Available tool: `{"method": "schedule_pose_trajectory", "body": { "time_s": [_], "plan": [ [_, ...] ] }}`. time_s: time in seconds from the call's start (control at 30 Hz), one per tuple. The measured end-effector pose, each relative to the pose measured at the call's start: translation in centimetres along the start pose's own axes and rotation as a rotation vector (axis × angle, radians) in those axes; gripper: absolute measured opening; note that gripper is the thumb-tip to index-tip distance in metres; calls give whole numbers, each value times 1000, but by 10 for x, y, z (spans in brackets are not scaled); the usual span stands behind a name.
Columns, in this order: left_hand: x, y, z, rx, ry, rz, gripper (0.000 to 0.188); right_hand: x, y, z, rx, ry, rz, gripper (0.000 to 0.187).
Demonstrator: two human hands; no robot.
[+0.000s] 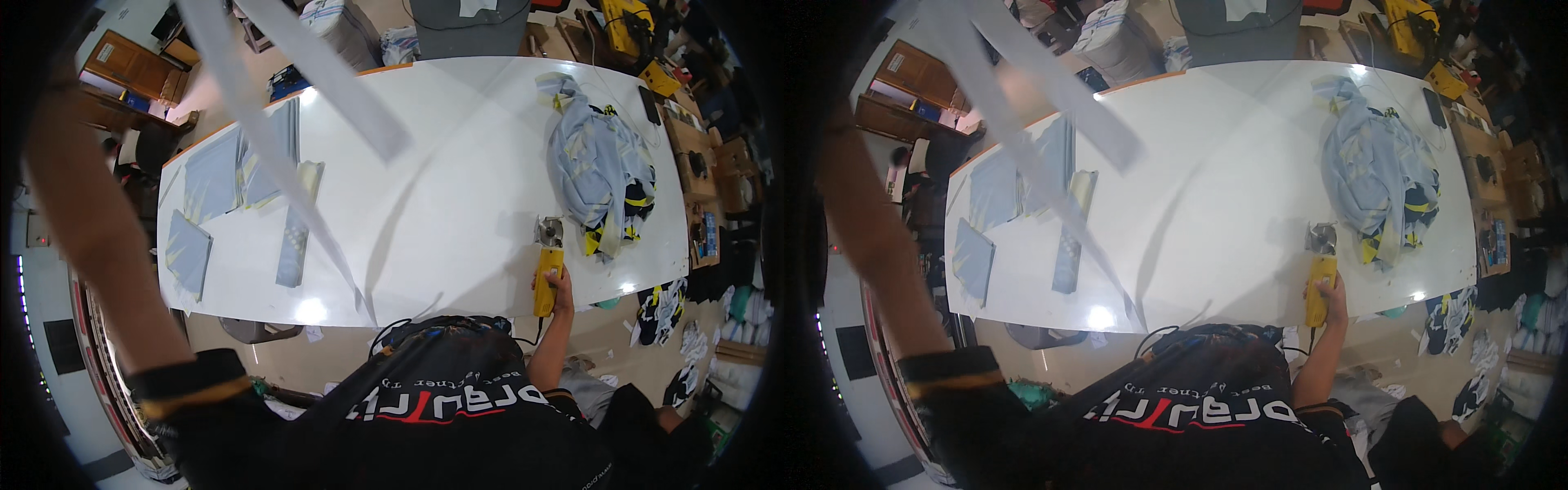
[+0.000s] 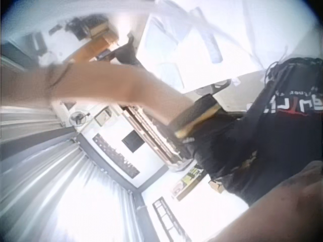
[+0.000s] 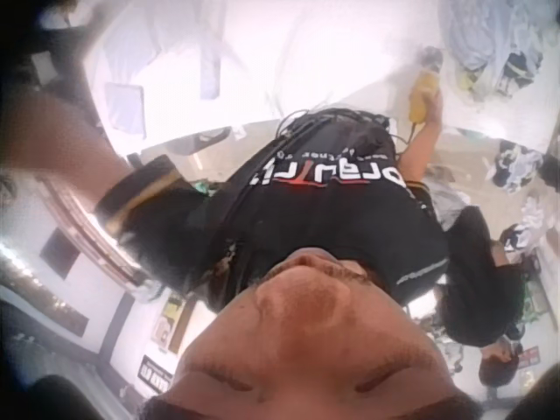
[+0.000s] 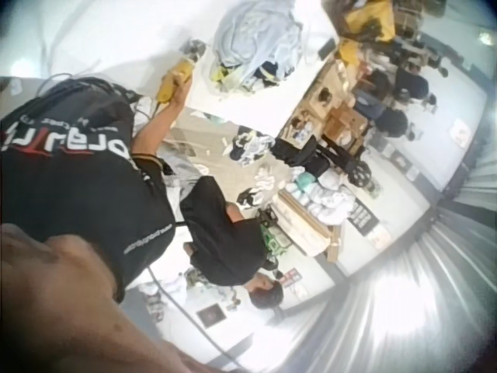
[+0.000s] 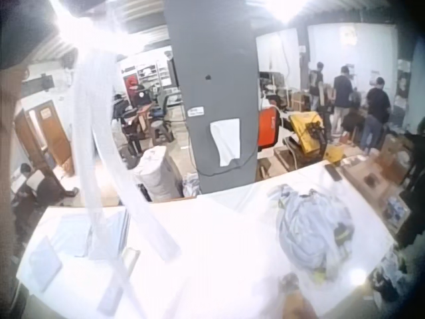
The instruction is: The person uses a yellow electric cutter to trim a white fabric strip, then folds and pins patterned fabric pieces on a white table. They mark the pieces with a pen and arrange them into stacks, handling multiple fabric items throughout the process.
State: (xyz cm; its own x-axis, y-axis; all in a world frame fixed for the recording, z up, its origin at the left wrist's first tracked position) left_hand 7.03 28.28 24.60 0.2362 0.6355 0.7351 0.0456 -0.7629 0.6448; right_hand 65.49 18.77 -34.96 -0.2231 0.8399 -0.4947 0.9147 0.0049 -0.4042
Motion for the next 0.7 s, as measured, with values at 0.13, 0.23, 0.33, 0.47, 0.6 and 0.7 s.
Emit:
{"method": "schedule_pose_trajectory", "body": {
  "time_s": [0.13, 0.23, 0.33, 0.47, 0.6, 0.7],
  "plan": [
    [-72, -60, 85, -504, -191, -270, 45, -4, 6, -1, 22, 0, 42, 56],
    [-198, -119, 137, -859, 62, -742, 59, 1, 3, 2, -1, -17, 12, 55],
    [-397, -166, 145, -404, 449, -669, 65, -3, -2, 0, -18, -12, 2, 53],
    [-597, -122, 241, -245, 1119, -1076, 90, -1, 2, -1, -32, -15, -29, 49],
    [-628, -106, 308, -234, 970, -1004, 34, 0, -7, -5, -40, -29, 13, 46],
    [-612, -129, 269, -487, 1156, -675, 28, 1, -1, -3, -59, -35, 19, 46]
  ]
}}
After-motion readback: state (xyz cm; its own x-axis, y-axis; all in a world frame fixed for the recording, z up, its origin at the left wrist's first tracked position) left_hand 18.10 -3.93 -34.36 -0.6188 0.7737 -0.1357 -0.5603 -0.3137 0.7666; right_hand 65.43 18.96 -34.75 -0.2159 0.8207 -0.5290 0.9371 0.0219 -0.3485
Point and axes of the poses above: each hand's wrist, its own x-axis towards the middle knuckle, its own y-axis out of the back of the hand, z = x × y, the point moved 3 cm from there along x, towards the middle knuckle, and after that the axes turned 3 degrees about x, right-handed, at the moved point
